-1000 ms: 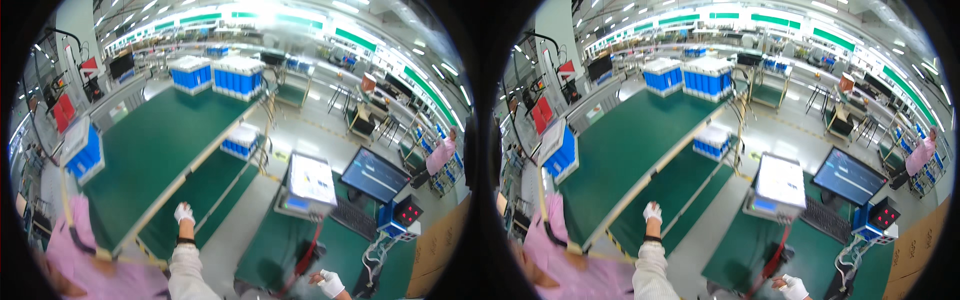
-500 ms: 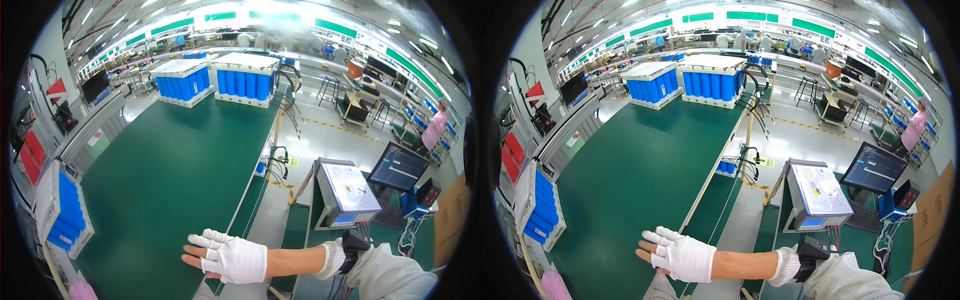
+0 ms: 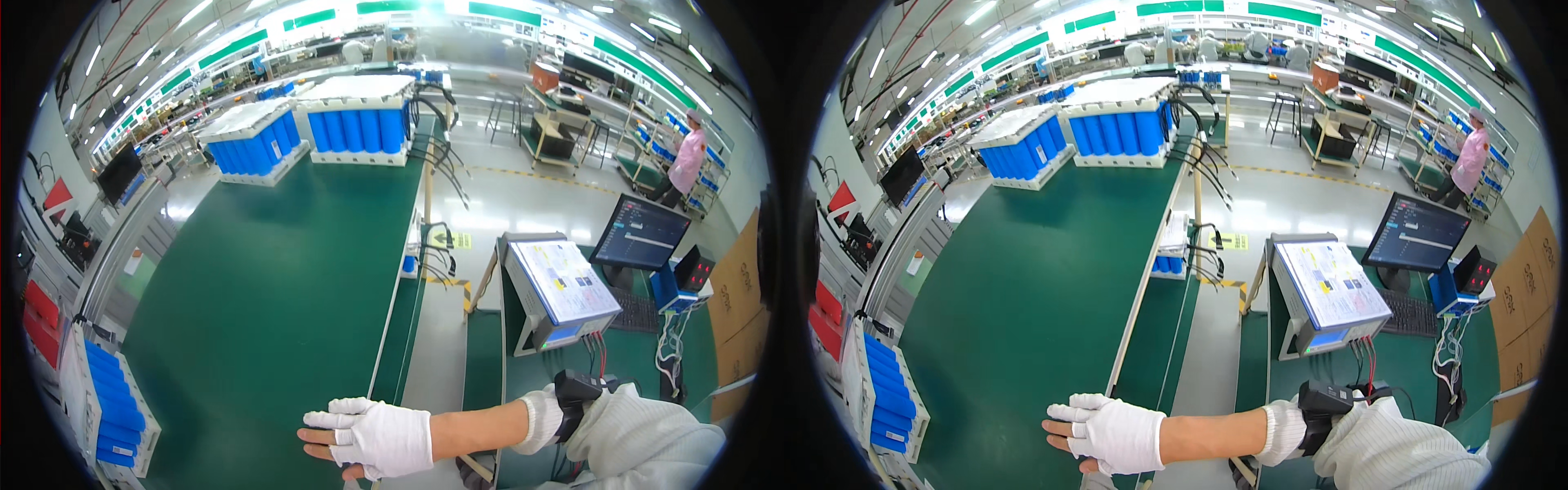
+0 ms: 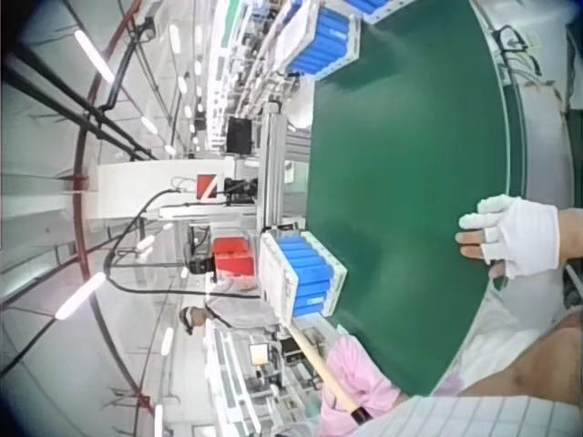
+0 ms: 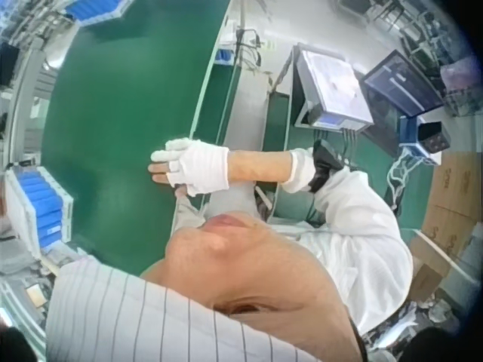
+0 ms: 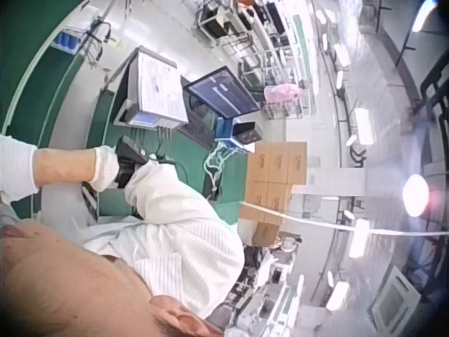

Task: The recorder is connecting battery modules to testing equipment and monitoring the results on a computer screen.

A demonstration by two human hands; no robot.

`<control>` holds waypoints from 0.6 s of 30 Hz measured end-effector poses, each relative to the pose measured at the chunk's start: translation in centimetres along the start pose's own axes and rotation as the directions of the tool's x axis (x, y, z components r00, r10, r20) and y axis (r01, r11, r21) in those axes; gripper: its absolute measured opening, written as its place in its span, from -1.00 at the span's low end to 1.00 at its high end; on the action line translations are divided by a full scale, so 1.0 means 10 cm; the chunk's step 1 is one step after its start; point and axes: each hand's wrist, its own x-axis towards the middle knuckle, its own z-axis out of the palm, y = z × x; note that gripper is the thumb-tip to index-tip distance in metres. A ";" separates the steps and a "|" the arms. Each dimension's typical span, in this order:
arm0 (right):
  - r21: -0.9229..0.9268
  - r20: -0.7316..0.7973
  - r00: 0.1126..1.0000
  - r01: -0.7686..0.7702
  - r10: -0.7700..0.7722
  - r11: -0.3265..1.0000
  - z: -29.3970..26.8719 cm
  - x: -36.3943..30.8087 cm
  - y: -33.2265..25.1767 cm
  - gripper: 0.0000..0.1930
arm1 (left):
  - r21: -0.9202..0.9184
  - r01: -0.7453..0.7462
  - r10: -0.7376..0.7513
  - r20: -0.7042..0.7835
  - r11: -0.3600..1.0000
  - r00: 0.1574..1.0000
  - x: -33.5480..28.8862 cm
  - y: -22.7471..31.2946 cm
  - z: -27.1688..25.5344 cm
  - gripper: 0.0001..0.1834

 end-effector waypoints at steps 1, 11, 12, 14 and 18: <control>-0.003 -0.003 1.000 0.004 -0.004 1.000 0.01 0.00 0.01 -0.44 | 0.045 -0.023 0.021 0.040 0.999 0.999 0.06 0.03 -0.03 -0.71; 0.159 -0.240 0.969 -0.017 0.055 0.987 0.03 -0.04 0.11 -0.53 | -0.404 0.015 0.011 0.061 0.915 0.998 0.05 -0.07 0.05 -0.80; 0.167 -0.206 0.977 -0.029 0.064 0.986 0.02 -0.05 0.12 -0.54 | -0.372 0.030 0.035 0.166 0.928 0.986 0.02 -0.08 0.01 -0.79; 0.187 -0.164 0.983 -0.046 0.078 0.981 0.01 -0.04 0.11 -0.56 | -0.399 0.055 0.003 0.144 0.915 0.990 -0.02 -0.09 -0.05 -0.78; 0.163 -0.228 0.971 -0.040 0.077 0.986 0.03 -0.04 0.14 -0.58 | -0.480 0.027 0.054 0.155 0.877 0.986 0.07 -0.15 0.16 -0.70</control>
